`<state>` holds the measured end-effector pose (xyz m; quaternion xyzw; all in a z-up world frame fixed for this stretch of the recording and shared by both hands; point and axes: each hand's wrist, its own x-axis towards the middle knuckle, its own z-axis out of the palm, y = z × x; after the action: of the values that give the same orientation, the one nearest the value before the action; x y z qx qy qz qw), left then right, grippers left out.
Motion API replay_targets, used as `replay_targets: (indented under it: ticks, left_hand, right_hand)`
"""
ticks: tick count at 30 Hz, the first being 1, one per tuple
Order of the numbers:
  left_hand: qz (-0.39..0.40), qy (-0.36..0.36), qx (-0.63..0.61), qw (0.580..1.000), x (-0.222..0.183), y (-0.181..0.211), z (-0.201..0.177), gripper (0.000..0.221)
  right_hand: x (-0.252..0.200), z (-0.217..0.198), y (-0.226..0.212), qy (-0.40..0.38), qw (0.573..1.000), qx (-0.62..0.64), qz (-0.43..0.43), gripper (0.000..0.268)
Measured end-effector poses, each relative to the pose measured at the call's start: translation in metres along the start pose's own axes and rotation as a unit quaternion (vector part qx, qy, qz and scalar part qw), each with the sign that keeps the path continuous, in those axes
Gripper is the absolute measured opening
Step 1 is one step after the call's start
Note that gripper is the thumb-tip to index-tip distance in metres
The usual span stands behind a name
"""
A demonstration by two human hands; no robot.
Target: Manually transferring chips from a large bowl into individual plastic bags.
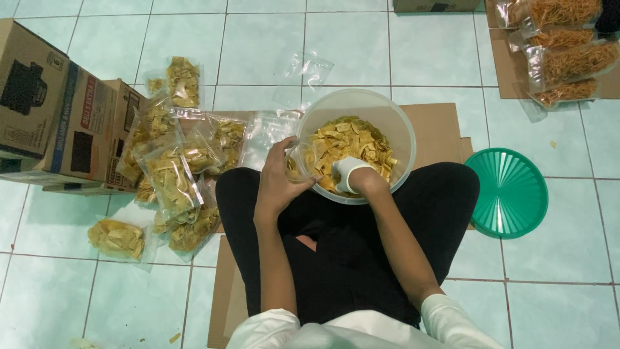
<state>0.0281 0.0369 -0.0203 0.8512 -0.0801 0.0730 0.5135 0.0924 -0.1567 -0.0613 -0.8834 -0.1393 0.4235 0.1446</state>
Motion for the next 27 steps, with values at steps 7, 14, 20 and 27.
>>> replay_targets:
  ticks: [7, 14, 20, 27]
  left_hand:
    - [0.001, 0.002, 0.002, 1.000, 0.001, -0.004, 0.002, 0.088]
    - [-0.002, -0.001, 0.000, 1.000, 0.001, -0.004, 0.002, 0.087]
    - [0.000, 0.001, 0.004, 1.000, 0.001, -0.007, 0.004, 0.086]
    - [0.000, -0.001, 0.001, 1.000, 0.001, -0.001, 0.002, 0.087]
  right_hand:
    - [-0.009, -0.006, -0.016, 0.003, 1.000, -0.008, 0.002, 0.064]
    - [0.008, 0.002, -0.008, -0.006, 1.000, -0.017, -0.012, 0.055]
    - [-0.002, 0.005, -0.012, 0.005, 1.000, -0.017, 0.001, 0.052]
    - [0.000, 0.006, -0.016, 0.036, 0.999, -0.012, -0.002, 0.044]
